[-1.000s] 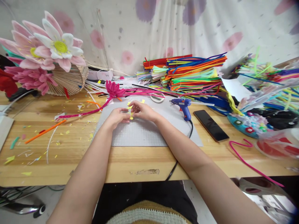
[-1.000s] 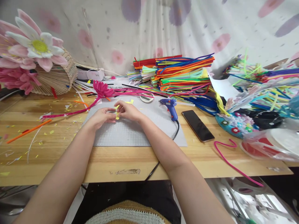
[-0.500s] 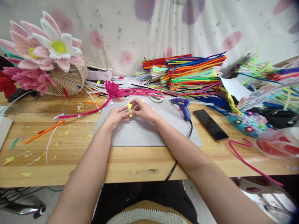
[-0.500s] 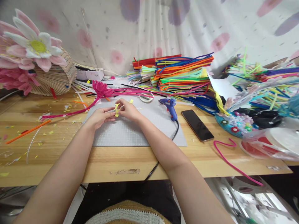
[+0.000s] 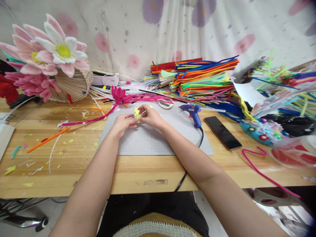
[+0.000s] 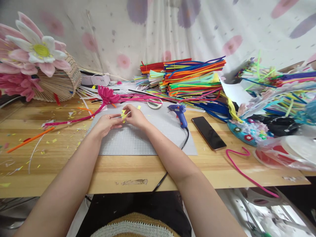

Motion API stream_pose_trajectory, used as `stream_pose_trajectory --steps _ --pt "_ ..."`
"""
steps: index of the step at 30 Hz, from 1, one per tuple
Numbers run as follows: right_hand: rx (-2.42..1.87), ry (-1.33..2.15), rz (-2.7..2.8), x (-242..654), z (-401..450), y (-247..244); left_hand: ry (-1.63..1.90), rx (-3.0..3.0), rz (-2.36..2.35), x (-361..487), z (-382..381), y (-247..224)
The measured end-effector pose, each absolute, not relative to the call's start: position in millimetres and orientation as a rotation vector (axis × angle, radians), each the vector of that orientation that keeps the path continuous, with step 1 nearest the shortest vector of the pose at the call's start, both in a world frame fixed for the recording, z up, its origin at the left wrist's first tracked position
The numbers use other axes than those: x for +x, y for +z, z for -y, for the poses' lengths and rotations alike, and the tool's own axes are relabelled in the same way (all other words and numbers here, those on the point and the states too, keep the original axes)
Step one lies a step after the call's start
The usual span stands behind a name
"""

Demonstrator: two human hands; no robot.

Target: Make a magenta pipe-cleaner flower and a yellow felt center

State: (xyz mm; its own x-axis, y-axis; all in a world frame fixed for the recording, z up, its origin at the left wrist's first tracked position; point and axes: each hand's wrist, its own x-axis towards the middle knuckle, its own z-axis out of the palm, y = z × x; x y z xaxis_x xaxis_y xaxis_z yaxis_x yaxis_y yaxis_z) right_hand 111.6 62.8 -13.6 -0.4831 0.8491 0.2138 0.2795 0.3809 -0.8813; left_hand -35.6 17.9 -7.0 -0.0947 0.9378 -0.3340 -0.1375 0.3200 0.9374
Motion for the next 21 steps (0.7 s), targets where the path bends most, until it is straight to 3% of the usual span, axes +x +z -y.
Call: stream_pose_trajectory --steps 8,21 --pt "-0.994 1.38 1.826 113.5 -69.0 -20.6 1.082 0.825 -1.335 -35.1 -17.0 -6.9" --pt "-0.942 1.443 1.718 114.2 -67.5 -14.7 1.065 0.789 -1.296 -35.8 -16.7 -4.6"
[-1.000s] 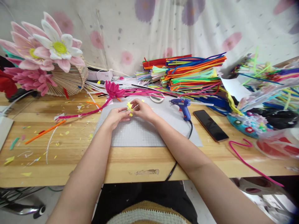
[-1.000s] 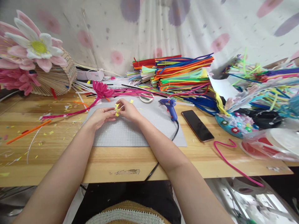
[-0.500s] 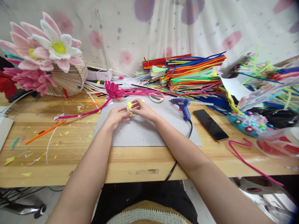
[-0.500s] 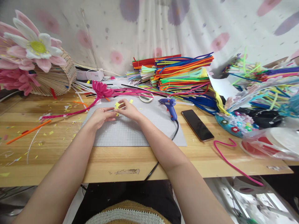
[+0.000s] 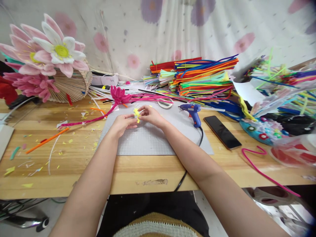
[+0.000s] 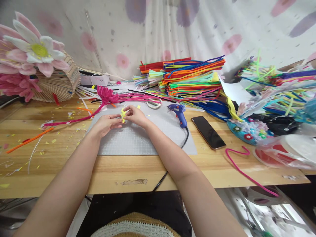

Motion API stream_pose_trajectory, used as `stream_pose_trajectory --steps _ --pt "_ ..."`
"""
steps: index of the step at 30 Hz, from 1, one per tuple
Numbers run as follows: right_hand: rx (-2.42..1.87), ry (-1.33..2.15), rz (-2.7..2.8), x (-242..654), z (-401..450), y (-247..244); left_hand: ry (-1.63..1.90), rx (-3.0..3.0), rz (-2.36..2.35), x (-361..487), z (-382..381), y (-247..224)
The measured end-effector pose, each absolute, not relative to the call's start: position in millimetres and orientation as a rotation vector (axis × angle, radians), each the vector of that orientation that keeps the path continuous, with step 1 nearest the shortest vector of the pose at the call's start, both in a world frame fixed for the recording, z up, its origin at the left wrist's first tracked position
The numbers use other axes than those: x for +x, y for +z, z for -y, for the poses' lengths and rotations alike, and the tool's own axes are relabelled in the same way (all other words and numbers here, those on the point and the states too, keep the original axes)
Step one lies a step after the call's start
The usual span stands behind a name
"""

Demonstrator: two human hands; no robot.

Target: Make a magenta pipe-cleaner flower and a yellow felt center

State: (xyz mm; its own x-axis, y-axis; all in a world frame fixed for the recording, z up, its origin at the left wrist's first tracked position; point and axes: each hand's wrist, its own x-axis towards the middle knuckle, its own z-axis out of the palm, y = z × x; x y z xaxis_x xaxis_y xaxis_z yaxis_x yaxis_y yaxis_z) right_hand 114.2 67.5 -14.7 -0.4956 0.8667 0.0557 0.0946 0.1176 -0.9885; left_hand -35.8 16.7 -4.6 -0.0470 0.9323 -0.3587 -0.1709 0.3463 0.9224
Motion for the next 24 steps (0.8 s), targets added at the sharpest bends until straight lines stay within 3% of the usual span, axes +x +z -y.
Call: stream_pose_trajectory --steps 11,19,24 --pt "-0.965 1.405 1.75 113.8 -67.9 -14.5 1.149 0.811 -1.395 -33.3 -17.5 -4.2" --pt "-1.377 0.845 1.888 119.0 -88.6 -17.7 1.436 0.639 -1.491 -36.4 -24.5 -5.3" --pt "-1.495 0.685 2.118 104.3 -97.2 -16.4 1.487 0.598 -1.468 -38.0 -26.1 -6.6"
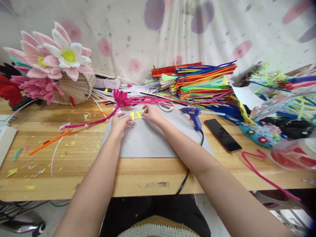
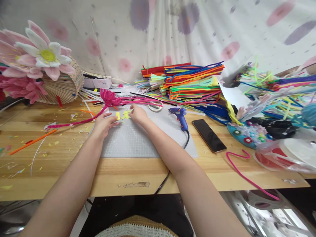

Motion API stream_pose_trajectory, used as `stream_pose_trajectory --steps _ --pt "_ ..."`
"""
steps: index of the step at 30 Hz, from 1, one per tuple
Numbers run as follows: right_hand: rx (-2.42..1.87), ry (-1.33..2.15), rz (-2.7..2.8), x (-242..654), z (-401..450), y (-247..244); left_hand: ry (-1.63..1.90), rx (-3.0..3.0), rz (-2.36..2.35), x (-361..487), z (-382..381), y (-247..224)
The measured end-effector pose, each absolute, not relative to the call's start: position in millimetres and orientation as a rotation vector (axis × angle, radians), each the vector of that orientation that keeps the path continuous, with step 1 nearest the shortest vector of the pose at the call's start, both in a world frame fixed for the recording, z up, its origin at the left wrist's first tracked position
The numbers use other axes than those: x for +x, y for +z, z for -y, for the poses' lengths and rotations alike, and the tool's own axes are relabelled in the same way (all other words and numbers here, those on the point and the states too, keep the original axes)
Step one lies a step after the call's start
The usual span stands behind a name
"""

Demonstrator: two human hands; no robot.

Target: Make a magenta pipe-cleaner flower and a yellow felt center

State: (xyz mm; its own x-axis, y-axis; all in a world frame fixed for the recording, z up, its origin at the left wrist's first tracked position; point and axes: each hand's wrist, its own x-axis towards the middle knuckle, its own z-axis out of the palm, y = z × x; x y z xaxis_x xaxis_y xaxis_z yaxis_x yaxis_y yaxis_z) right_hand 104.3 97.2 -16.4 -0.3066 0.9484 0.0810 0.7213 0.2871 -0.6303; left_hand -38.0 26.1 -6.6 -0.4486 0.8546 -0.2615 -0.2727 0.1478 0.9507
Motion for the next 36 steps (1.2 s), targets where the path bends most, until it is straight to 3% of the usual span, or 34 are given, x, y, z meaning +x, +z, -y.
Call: stream_pose_trajectory --steps 7,27,31,36 --pt "-1.77 0.755 2.105 81.1 -99.5 -7.6 1.515 0.587 -1.452 -38.8 -27.1 -6.5" --pt "-1.7 0.692 2.164 71.7 -90.6 -1.3 1.564 0.588 -1.458 -35.8 -24.1 -4.4" --pt "-1.527 0.849 2.041 81.0 -91.5 2.5 1.561 0.612 -1.466 -36.1 -24.9 -5.7" --pt "-1.341 1.298 1.7 103.6 -78.2 7.5 1.543 0.594 -1.439 -30.4 -23.8 -5.0"
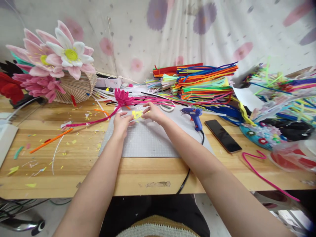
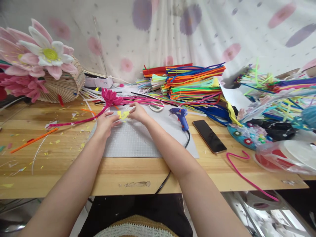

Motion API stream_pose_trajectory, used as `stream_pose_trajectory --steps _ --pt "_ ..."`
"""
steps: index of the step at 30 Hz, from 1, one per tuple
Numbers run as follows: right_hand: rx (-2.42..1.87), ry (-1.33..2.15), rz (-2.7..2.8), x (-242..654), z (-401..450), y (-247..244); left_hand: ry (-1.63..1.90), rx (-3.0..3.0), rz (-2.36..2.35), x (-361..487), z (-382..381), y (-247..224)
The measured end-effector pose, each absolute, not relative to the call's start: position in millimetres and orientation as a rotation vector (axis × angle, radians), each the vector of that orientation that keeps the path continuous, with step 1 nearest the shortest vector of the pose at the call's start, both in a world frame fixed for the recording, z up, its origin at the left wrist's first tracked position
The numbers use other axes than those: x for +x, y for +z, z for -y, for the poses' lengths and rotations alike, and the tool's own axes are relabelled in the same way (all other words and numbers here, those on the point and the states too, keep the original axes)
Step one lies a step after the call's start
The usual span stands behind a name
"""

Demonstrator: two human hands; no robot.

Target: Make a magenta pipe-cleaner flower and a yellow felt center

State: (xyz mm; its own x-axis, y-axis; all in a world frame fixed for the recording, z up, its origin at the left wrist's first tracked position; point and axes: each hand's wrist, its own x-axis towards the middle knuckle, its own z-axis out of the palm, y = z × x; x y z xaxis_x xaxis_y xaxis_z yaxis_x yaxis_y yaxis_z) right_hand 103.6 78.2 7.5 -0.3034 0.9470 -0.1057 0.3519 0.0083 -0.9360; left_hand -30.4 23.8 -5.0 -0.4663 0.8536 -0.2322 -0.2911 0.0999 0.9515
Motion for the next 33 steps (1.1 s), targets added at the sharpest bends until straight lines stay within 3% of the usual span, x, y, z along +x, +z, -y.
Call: stream_pose_trajectory --steps 5,33 --pt "-1.103 1.52 1.395 121.6 -60.2 -0.8 1.497 0.541 -1.403 -18.1 -19.5 -4.7" --pt "-1.244 1.276 1.22 104.0 -54.4 -27.0 1.491 0.479 -1.298 0.7 -13.6 -7.6"
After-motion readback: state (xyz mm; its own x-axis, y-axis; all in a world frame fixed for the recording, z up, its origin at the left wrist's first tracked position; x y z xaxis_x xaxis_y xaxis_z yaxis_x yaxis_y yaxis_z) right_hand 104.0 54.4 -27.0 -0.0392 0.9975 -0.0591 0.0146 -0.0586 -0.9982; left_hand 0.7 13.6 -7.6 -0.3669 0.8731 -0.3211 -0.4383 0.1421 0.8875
